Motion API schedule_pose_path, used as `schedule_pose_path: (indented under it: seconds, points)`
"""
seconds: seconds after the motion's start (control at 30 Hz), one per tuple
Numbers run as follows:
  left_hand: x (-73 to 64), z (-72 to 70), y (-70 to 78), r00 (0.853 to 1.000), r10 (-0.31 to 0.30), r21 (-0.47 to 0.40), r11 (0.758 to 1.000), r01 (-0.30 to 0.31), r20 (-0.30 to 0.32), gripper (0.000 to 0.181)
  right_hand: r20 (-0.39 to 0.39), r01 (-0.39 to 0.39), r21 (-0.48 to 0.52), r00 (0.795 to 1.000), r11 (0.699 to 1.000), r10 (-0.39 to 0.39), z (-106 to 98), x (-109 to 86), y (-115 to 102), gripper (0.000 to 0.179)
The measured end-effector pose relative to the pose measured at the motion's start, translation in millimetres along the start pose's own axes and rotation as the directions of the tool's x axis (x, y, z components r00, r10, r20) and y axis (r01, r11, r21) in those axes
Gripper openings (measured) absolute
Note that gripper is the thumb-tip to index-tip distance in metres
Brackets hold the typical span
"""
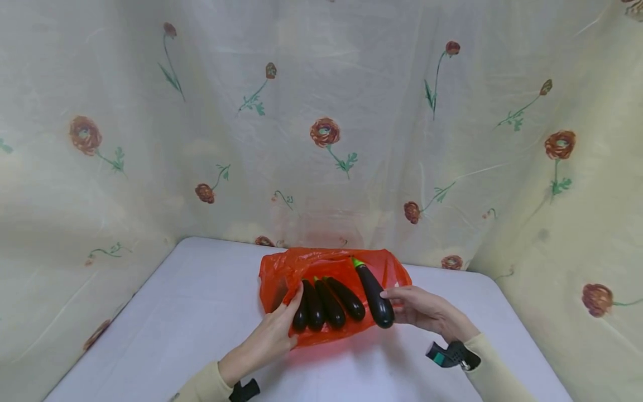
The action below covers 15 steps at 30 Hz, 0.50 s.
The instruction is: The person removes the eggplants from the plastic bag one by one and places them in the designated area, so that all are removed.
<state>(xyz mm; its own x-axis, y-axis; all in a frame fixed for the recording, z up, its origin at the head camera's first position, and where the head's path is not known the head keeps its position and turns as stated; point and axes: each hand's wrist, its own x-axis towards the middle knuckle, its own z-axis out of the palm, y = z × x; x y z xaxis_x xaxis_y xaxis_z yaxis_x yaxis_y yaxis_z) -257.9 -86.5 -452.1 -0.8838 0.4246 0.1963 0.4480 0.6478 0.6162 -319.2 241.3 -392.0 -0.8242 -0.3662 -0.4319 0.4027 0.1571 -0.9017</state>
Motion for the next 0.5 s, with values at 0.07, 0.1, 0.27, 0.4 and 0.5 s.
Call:
schedule_pose_path:
  seconds: [0.07,0.1,0.27,0.4,0.5]
  points:
    - [0.1,-1.1,0.8,1.0,-0.002,-0.002,1.0,0.002,0.003,0.105,0.01,0.002,0.001,1.0,1.0,-0.002,-1.6,-2.9,-0.1,0.056]
    - [-0.1,-1.4,1.3,1.0,-0.002,-0.004,1.0,0.002,0.003,0.104,0.014,0.004,-0.003,1.0,1.0,-0.004,-2.6,-4.2,0.1,0.055]
    - [-0.3,-1.6,2.5,1.0,-0.011,-0.009,1.0,0.011,0.008,0.103,0.012,0.011,-0.005,1.0,1.0,-0.011,-7.2,-10.4,0.7,0.058]
    - [-0.3,-1.2,2.2,1.0,-0.007,-0.007,1.0,0.007,0.005,0.102,0.012,0.012,0.029,1.0,1.0,-0.012,-11.7,-16.7,0.4,0.056]
    - [-0.2,-1.3,1.8,1.0,-0.004,0.0,1.0,0.004,0.0,0.101,0.018,0.018,0.03,1.0,0.999,-0.019,-14.9,-20.9,0.2,0.053]
